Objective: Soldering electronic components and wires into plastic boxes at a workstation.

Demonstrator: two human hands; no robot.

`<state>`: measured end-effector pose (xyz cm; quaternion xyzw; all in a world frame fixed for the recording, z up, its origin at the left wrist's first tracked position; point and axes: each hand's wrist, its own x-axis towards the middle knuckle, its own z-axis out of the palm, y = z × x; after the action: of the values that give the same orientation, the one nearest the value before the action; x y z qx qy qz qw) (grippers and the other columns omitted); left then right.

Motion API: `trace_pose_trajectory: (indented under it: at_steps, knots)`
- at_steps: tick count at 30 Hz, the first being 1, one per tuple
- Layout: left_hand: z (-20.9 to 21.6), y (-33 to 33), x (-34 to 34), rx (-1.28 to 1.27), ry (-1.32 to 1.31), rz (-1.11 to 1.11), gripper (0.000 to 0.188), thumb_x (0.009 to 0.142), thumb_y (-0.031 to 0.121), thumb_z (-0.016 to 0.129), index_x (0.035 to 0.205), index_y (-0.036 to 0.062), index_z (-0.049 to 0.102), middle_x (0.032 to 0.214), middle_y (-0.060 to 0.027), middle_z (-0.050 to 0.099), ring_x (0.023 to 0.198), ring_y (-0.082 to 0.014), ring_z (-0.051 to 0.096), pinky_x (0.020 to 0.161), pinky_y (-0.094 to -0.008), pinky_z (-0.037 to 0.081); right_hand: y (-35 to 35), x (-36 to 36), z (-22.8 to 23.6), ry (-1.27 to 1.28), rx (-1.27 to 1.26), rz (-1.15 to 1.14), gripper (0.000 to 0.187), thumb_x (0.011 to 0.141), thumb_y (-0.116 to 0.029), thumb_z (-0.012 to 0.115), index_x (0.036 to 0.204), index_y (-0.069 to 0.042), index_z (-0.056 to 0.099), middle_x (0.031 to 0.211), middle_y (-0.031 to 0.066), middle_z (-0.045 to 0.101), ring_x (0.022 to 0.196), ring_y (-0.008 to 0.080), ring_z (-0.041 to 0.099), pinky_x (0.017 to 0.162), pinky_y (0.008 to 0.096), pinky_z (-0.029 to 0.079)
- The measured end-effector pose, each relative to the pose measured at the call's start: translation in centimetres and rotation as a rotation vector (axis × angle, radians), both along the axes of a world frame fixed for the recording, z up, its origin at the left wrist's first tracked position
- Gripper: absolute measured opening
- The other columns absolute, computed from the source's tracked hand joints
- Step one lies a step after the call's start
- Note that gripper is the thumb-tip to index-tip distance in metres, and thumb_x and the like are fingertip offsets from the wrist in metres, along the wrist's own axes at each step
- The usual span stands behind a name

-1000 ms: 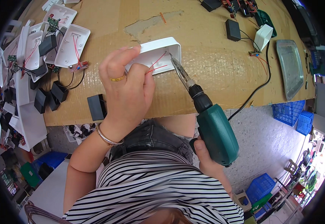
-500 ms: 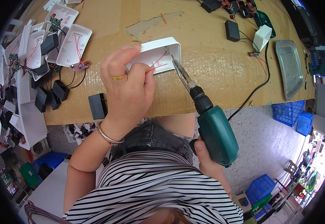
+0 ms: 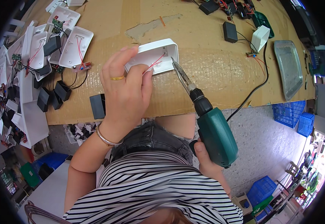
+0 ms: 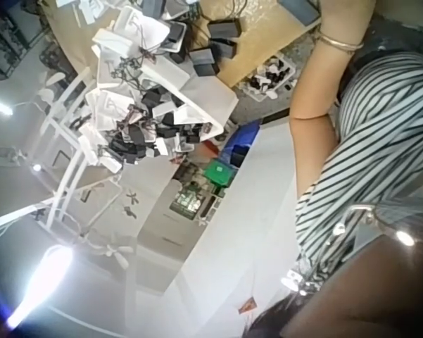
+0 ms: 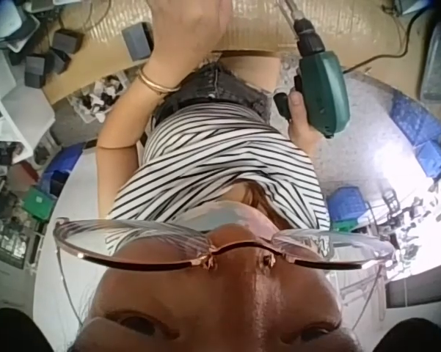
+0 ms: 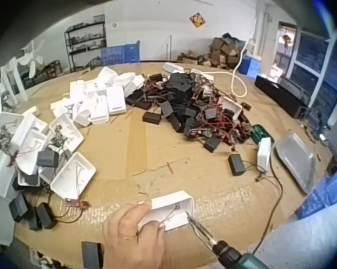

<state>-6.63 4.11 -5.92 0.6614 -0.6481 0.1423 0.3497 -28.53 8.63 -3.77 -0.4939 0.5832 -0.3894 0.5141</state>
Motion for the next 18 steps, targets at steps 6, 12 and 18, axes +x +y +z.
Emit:
trace_pose_trajectory:
  at_steps: [6,12,18]
  knots:
    - [0.5,-0.4,-0.1,-0.044,0.036,0.030,0.011,0.071,0.006,0.060,0.076,0.0020,0.051,0.104,-0.0118,0.051,0.100,-0.0293,0.048,0.079,-0.0404,0.039,0.0,0.0,0.3,-0.014,0.012,-0.019,0.058,0.069,-0.027,0.074,0.115,0.001,0.052,0.101,0.0112,0.060,0.073,0.0119,0.053,0.065,0.0253,0.044]
    - [1.0,-1.1,-0.2,-0.034,0.001,0.109,0.012,0.071,0.007,0.061,0.078,0.0025,0.052,0.096,-0.0096,0.052,0.085,-0.0271,0.047,0.073,-0.0394,0.038,0.1,-0.2,0.2,-0.014,0.032,-0.023,0.058,0.070,-0.027,0.074,0.115,0.001,0.052,0.102,0.0111,0.060,0.073,0.0118,0.053,0.066,0.0253,0.044]
    - [1.1,-1.4,-0.4,-0.014,-0.023,0.124,0.010,0.072,0.009,0.058,0.078,0.0031,0.052,0.093,-0.0086,0.051,0.083,-0.0264,0.045,0.075,-0.0400,0.037,0.0,-0.2,0.1,-0.024,0.036,-0.018,0.058,0.070,-0.027,0.073,0.115,0.001,0.051,0.102,0.0114,0.060,0.073,0.0120,0.053,0.066,0.0253,0.043]
